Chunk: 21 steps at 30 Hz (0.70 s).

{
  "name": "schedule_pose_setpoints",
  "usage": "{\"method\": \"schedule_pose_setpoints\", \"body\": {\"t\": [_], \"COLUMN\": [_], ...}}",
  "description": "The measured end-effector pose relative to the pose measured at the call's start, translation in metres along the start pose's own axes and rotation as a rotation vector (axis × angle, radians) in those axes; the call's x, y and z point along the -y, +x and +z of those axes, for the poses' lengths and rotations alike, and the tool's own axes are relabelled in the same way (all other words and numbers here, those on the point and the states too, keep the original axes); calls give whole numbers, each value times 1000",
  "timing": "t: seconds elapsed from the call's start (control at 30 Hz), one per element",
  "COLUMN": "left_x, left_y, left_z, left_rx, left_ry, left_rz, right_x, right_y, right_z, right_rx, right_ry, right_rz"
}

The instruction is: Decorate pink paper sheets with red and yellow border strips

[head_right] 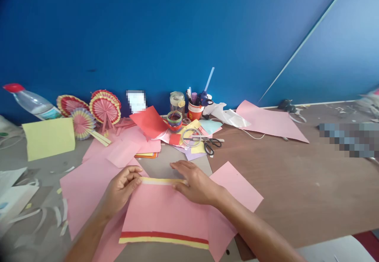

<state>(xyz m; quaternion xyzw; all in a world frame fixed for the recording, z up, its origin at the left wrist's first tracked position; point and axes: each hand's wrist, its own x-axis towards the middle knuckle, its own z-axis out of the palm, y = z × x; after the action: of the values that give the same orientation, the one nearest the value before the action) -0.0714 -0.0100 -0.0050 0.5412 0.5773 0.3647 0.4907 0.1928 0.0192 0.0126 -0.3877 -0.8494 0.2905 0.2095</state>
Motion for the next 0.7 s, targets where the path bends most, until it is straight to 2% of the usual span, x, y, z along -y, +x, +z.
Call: {"method": "schedule_pose_setpoints", "body": {"t": [0.17,0.3,0.4,0.6,0.7], "left_x": [-9,-12,-10,-4,-4], "left_y": [-3,-4,-2,2,3], "left_z": [1,1,-1,-12,-14], "left_rx": [-3,-42,-115,-206,-206], "left_ry": [-62,-133,-182,-256,-262], "left_rz": [-15,2,9,-12,-9], "right_x": [26,31,29,14,-2], "right_y": [19,44,54,37,23], "right_z": [0,3,0,-23,-35], "right_rx": [134,271,370,388,401], "right_ry": [-33,210,376,374,469], "right_rz": [63,215,227,296,364]}}
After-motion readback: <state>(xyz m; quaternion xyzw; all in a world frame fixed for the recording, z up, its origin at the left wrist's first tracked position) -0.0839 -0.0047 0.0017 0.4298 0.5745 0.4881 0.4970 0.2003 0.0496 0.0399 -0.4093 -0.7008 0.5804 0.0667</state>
